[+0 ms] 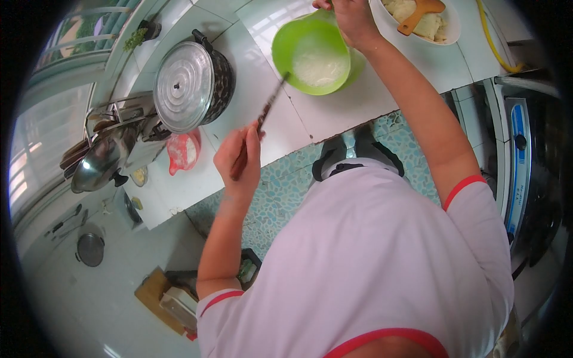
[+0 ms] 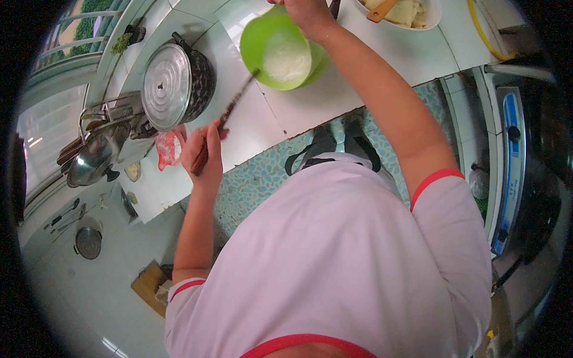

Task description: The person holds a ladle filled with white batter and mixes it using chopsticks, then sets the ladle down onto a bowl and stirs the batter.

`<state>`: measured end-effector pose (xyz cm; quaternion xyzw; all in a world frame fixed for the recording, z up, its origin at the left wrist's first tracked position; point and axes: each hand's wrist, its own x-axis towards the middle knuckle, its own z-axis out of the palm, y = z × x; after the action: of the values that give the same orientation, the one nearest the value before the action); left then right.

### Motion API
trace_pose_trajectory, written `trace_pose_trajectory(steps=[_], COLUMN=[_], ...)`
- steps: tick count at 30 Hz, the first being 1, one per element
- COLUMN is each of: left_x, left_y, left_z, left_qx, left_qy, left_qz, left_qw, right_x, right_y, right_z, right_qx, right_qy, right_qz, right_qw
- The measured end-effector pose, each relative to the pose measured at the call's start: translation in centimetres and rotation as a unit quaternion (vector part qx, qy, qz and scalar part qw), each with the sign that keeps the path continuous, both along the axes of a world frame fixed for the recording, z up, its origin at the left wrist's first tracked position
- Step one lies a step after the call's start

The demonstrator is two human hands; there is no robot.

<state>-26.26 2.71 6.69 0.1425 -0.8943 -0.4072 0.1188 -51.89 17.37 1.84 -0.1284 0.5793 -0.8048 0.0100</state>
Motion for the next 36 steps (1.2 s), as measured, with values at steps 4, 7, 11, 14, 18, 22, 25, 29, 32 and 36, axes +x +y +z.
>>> trace_pose_trajectory(steps=[4,7,11,14,18,22,25,29,32,36], left_x=[-0.6,0.7,-1.2,-7.2,-15.2,-16.8,-13.6,-9.5,-13.4,-16.8], left_y=[-0.5,2.8,-1.3,-5.0,-5.3,-6.1,-7.5,-6.0,-6.2,-1.6], left_z=[-2.2,-1.9,-2.7,-0.5,4.6,6.0,4.1,1.9,3.5,4.8], left_qx=[-0.126,0.225,0.296,0.187,0.115,0.091,0.138,0.201,0.133,0.124], left_qy=[0.071,-0.026,-0.04,-0.029,0.023,-0.01,-0.066,-0.119,-0.057,0.046], left_qz=[-0.119,0.046,0.092,0.063,-0.137,-0.178,-0.079,-0.048,-0.079,-0.158], left_qw=[0.982,0.973,0.95,0.98,0.984,0.98,0.985,0.971,0.986,0.979], right_x=[-0.4,-1.0,-1.6,-2.0,-3.2,-3.7,-4.3,-4.2,-4.2,-6.4], right_y=[-0.1,-0.1,-0.3,-0.4,-0.2,0.6,0.8,1.0,0.8,1.1], right_z=[-0.5,-1.1,-1.2,-2.4,-4.1,-4.1,-4.5,-4.5,-4.8,-8.5], right_qx=[-0.032,-0.001,-0.039,-0.045,-0.069,-0.088,-0.134,-0.123,-0.123,-0.147], right_qy=[0.016,0.002,-0.036,-0.053,-0.084,-0.099,-0.132,-0.12,-0.148,-0.143], right_qz=[0.014,0.022,0.012,-0.003,0.036,0.108,0.098,0.063,0.068,0.086], right_qw=[0.999,1.0,0.999,0.998,0.993,0.985,0.977,0.983,0.979,0.975])
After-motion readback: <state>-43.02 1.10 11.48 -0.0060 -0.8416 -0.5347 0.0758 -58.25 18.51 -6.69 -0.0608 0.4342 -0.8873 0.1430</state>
